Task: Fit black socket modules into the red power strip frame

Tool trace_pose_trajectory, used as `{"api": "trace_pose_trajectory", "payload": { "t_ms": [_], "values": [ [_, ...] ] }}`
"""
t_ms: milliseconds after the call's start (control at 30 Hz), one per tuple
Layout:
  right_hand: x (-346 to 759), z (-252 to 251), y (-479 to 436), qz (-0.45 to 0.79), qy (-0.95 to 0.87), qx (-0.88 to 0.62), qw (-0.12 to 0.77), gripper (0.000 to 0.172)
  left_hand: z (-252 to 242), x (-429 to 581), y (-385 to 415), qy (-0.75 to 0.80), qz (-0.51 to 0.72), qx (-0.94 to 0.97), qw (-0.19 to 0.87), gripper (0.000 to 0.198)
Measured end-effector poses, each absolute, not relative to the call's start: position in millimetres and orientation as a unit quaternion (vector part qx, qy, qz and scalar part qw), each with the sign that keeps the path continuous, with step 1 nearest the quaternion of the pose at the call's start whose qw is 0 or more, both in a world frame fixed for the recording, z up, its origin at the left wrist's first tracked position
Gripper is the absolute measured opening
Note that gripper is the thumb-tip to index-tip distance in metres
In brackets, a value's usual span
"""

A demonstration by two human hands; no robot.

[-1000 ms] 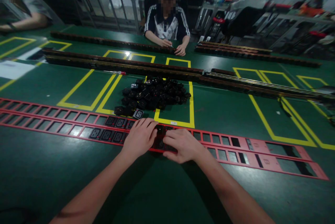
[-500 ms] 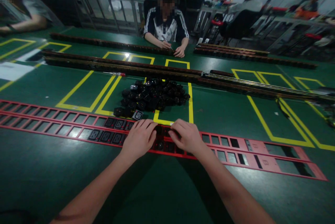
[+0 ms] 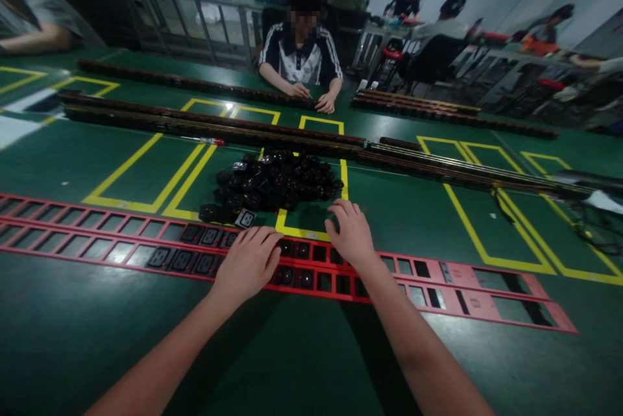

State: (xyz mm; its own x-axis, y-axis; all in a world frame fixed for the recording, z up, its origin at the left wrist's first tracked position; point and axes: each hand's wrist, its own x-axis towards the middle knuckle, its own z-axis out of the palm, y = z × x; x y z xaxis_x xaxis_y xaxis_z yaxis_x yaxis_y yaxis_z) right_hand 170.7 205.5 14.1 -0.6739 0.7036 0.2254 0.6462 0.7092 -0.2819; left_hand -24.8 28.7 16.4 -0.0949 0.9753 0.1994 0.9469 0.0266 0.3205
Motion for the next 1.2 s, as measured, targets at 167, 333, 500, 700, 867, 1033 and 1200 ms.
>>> {"api": "trace_pose_trajectory", "payload": {
  "t_ms": [167,333,500,700,867,1033,1200],
  "values": [
    [171,13,207,0.104,-0.913,-0.365,0.146,0.035,16,-25,28,0.715,0.184,0.673,0.036,0.030],
    [170,12,207,0.113,-0.912,-0.364,0.149,0.043,15,-25,28,0.717,0.192,0.669,0.028,0.029],
    [169,12,206,0.112,-0.911,-0.373,0.136,0.043,15,-24,28,0.715,0.186,0.673,0.031,0.029],
    [171,10,207,0.109,-0.883,-0.415,0.192,0.049,15,-25,27,0.714,0.184,0.674,0.033,0.030],
    [171,6,209,0.118,-0.890,-0.418,0.142,0.051,14,-25,27,0.716,0.183,0.673,0.035,0.030],
    [174,1,213,0.161,-0.869,-0.416,0.212,0.018,14,-25,27,0.713,0.188,0.675,0.031,0.028],
    [176,0,213,0.204,-0.868,-0.377,0.251,0.022,14,-25,27,0.714,0.194,0.672,0.028,0.029]
  ]
}}
